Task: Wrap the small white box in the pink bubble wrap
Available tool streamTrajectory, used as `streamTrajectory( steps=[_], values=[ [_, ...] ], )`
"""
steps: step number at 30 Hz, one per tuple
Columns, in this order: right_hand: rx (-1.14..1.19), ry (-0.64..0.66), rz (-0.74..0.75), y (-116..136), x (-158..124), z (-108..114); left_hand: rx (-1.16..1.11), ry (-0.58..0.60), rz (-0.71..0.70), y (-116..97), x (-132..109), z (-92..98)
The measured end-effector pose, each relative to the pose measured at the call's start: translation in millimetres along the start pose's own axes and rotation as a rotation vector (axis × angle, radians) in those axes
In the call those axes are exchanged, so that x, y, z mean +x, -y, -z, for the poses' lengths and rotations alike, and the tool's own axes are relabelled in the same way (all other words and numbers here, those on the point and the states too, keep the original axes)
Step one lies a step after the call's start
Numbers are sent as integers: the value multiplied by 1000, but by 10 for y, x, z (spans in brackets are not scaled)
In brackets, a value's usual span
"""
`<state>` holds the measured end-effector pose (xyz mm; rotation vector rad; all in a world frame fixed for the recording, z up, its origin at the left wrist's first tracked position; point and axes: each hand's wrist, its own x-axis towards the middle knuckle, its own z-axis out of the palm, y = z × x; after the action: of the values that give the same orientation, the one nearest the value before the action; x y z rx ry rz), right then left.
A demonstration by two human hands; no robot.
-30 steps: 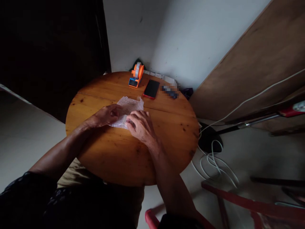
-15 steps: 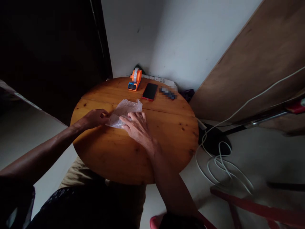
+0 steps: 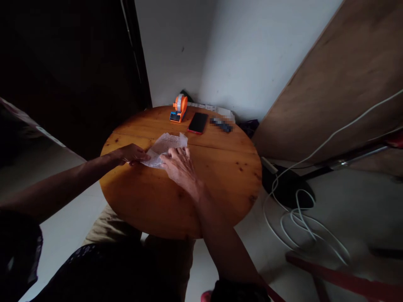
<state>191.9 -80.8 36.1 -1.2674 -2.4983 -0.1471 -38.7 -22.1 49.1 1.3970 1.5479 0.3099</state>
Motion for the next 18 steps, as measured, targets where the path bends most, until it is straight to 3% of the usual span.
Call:
streamTrajectory(
  steps=[8, 18],
  values=[
    [-6, 29, -10, 20, 15, 28, -288, -79, -107, -115, -120, -206],
    [35, 10, -38, 22, 16, 19, -417, 25, -195, -196, -31, -421]
  ],
)
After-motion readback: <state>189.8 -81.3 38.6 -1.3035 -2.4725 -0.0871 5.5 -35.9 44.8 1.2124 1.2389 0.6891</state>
